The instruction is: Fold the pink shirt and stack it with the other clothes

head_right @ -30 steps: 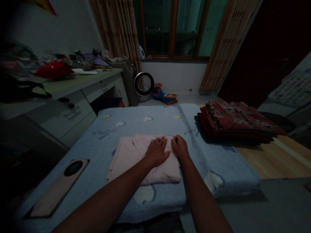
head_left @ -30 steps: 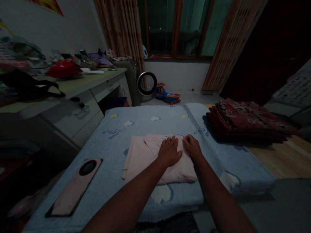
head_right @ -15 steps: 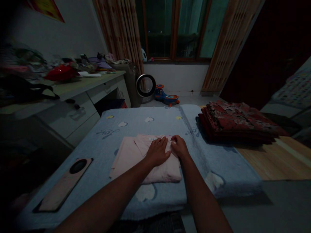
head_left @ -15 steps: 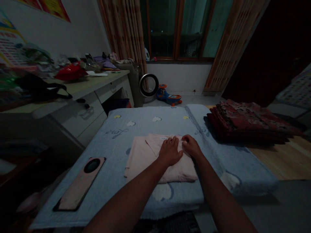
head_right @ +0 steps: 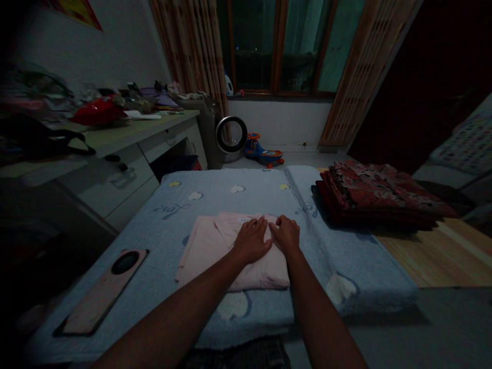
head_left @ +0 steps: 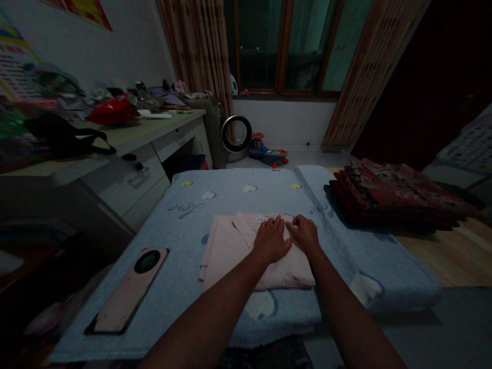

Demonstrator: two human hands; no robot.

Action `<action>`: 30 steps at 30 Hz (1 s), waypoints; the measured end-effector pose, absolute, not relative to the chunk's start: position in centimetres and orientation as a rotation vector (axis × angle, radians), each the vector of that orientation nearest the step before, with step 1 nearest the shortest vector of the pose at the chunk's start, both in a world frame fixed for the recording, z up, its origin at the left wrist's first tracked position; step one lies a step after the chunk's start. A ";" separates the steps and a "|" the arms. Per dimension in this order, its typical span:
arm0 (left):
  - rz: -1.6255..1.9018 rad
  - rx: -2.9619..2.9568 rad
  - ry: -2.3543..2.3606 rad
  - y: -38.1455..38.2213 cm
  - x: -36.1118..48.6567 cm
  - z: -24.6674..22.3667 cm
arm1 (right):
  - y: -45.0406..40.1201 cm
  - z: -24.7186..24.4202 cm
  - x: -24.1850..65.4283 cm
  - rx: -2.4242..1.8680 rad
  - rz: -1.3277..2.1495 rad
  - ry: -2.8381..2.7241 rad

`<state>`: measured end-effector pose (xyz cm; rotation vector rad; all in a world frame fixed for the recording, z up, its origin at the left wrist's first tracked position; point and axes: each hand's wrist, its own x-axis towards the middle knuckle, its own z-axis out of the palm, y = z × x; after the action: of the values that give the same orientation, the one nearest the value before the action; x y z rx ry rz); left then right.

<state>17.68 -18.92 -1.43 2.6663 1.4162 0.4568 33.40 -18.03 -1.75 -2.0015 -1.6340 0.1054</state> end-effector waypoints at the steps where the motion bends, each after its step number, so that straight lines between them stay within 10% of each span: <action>1: 0.463 2.660 1.414 -18.9 17.7 -1.5 | -18.0 -1.9 33.4 -2.017 0.097 -1.639; 30: 0.688 2.500 1.566 -13.8 11.7 0.3 | -14.5 -1.0 30.1 -1.525 0.293 -1.768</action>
<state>11.69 -13.80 0.33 2.4998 1.5663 0.6883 30.07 -14.45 -1.04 -1.5251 -1.7685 0.2932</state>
